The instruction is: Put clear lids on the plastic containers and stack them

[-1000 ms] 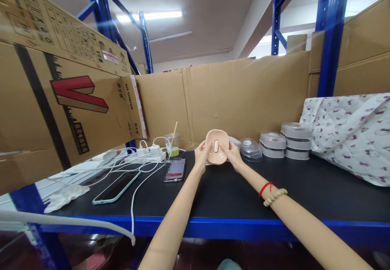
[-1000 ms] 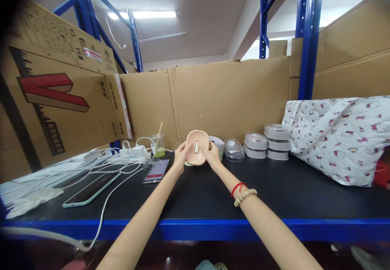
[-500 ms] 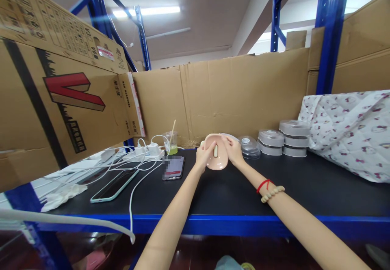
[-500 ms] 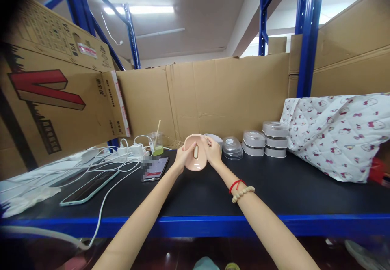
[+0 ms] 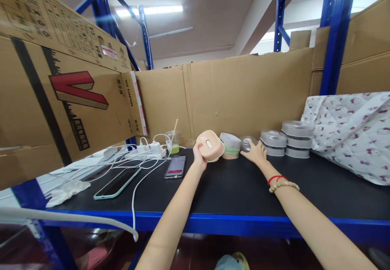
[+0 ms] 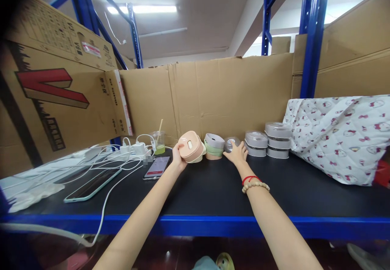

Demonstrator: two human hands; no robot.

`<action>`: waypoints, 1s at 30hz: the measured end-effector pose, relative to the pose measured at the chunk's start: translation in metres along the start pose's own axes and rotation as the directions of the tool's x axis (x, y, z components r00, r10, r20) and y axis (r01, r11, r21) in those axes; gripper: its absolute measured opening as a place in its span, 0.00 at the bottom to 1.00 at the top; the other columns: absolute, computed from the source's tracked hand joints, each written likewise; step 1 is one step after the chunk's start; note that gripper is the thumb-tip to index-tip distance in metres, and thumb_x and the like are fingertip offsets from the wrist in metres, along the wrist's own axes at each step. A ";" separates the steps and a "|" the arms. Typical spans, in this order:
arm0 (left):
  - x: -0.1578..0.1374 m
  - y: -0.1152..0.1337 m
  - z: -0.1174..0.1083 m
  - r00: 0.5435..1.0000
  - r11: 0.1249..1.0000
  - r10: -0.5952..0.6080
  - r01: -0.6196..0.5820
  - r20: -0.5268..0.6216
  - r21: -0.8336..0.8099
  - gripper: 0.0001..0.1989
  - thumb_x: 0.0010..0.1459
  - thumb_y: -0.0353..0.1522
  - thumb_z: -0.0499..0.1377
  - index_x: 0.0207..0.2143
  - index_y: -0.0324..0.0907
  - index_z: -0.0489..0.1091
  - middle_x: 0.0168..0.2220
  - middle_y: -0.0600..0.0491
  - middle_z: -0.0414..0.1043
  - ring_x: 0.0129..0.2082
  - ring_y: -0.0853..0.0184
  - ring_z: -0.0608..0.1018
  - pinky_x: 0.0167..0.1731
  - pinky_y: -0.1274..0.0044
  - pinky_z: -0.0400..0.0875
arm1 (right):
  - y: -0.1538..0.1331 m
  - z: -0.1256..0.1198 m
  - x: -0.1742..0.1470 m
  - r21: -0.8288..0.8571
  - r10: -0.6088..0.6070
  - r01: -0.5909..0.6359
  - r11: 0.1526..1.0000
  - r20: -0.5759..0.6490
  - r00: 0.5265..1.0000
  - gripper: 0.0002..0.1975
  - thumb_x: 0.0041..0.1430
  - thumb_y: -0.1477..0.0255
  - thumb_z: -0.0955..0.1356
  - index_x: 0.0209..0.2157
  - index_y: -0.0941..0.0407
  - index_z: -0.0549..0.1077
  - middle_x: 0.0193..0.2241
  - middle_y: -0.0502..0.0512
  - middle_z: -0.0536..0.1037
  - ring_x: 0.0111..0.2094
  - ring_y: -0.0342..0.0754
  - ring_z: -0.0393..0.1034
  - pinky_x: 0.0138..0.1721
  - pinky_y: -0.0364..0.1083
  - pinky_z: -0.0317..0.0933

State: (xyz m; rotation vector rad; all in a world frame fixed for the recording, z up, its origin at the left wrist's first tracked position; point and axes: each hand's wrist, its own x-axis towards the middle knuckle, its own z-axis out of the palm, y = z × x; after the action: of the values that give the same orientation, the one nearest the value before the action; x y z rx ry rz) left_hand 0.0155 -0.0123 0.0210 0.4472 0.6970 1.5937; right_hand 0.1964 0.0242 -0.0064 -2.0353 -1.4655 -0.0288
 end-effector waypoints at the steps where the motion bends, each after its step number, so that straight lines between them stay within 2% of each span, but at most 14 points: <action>1: 0.000 0.000 0.000 1.000 1.000 0.000 0.000 0.010 0.000 0.14 0.51 0.28 0.49 0.38 0.34 0.69 0.25 0.49 0.72 0.24 0.65 0.74 0.30 0.75 0.69 | 0.000 0.000 0.000 -0.026 -0.014 0.014 1.000 0.011 1.000 0.29 0.54 0.65 0.68 0.58 0.53 0.64 0.58 0.67 0.56 0.58 0.58 0.56 0.55 0.52 0.48; 5: 0.001 -0.002 0.001 0.999 0.999 0.040 -0.040 0.021 0.004 0.12 0.52 0.28 0.48 0.33 0.35 0.70 0.25 0.49 0.72 0.29 0.63 0.76 0.37 0.73 0.71 | 0.000 0.002 0.001 -0.019 -0.017 0.016 1.000 -0.063 0.998 0.25 0.57 0.65 0.67 0.57 0.52 0.66 0.55 0.67 0.60 0.54 0.59 0.60 0.53 0.53 0.50; 10: 0.004 -0.003 0.000 0.997 0.997 0.074 -0.074 0.008 0.020 0.09 0.52 0.27 0.48 0.28 0.38 0.68 0.25 0.50 0.72 0.34 0.64 0.77 0.42 0.74 0.70 | 0.008 0.017 0.014 0.166 0.072 -0.041 0.985 -0.190 0.979 0.25 0.51 0.63 0.70 0.51 0.55 0.71 0.49 0.71 0.64 0.50 0.65 0.63 0.49 0.59 0.53; 14: 0.003 -0.002 0.001 0.999 0.999 0.045 -0.045 0.002 0.015 0.11 0.51 0.29 0.48 0.29 0.37 0.69 0.28 0.48 0.73 0.36 0.62 0.77 0.41 0.73 0.71 | 0.017 0.029 0.026 0.320 0.065 0.028 0.947 -0.278 0.958 0.26 0.47 0.59 0.70 0.48 0.54 0.73 0.44 0.69 0.66 0.47 0.67 0.64 0.47 0.62 0.55; 17: 0.003 -0.001 0.001 0.999 0.999 0.032 -0.032 0.002 0.024 0.12 0.50 0.29 0.48 0.32 0.36 0.70 0.28 0.47 0.74 0.35 0.61 0.77 0.40 0.72 0.71 | 0.018 0.029 0.028 0.350 0.061 0.030 0.936 -0.246 0.967 0.25 0.46 0.59 0.70 0.47 0.54 0.74 0.45 0.69 0.66 0.48 0.67 0.64 0.48 0.62 0.54; 21: 0.006 -0.002 0.000 1.000 0.999 0.018 -0.018 -0.002 0.039 0.15 0.51 0.30 0.48 0.37 0.35 0.71 0.27 0.48 0.73 0.32 0.62 0.77 0.38 0.73 0.71 | 0.014 0.019 0.022 0.384 0.056 0.031 0.923 -0.215 0.975 0.26 0.50 0.58 0.68 0.50 0.54 0.72 0.47 0.69 0.65 0.50 0.65 0.63 0.51 0.61 0.52; 24: 0.008 -0.003 -0.001 1.000 0.999 0.017 -0.016 -0.012 0.050 0.14 0.53 0.30 0.48 0.37 0.35 0.70 0.25 0.50 0.72 0.30 0.63 0.77 0.38 0.73 0.71 | 0.012 0.011 0.018 0.361 0.070 -0.018 0.932 -0.131 0.989 0.26 0.52 0.58 0.67 0.51 0.56 0.72 0.46 0.69 0.67 0.50 0.65 0.63 0.52 0.62 0.49; 26: 0.008 -0.004 0.000 0.999 0.998 0.031 -0.030 -0.015 0.059 0.12 0.54 0.29 0.48 0.35 0.36 0.70 0.24 0.51 0.71 0.29 0.65 0.77 0.38 0.74 0.70 | 0.010 0.007 0.017 0.363 0.085 -0.024 0.932 -0.154 0.984 0.27 0.52 0.58 0.66 0.52 0.57 0.71 0.47 0.70 0.67 0.52 0.64 0.61 0.54 0.62 0.48; 28: 0.007 -0.004 0.002 0.999 0.997 0.044 -0.043 -0.019 0.066 0.11 0.56 0.29 0.48 0.33 0.37 0.69 0.23 0.52 0.71 0.31 0.66 0.77 0.39 0.75 0.70 | 0.007 0.004 0.016 0.406 0.065 0.062 0.912 -0.291 0.954 0.27 0.52 0.58 0.65 0.52 0.56 0.70 0.50 0.69 0.65 0.54 0.62 0.59 0.54 0.61 0.49; 30: 0.006 -0.005 0.003 0.999 0.996 0.050 -0.050 -0.002 0.070 0.10 0.58 0.31 0.49 0.32 0.37 0.69 0.25 0.52 0.72 0.34 0.65 0.77 0.41 0.76 0.70 | 0.001 0.003 0.015 0.443 -0.036 0.243 0.863 -0.426 0.904 0.27 0.52 0.57 0.64 0.51 0.54 0.70 0.52 0.65 0.64 0.55 0.59 0.59 0.54 0.59 0.51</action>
State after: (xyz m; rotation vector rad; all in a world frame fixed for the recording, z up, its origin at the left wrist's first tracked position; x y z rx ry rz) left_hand 0.0206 -0.0059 0.0195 0.5173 0.7513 1.6209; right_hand 0.2019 0.0382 -0.0033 -1.4030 -1.2031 -0.1221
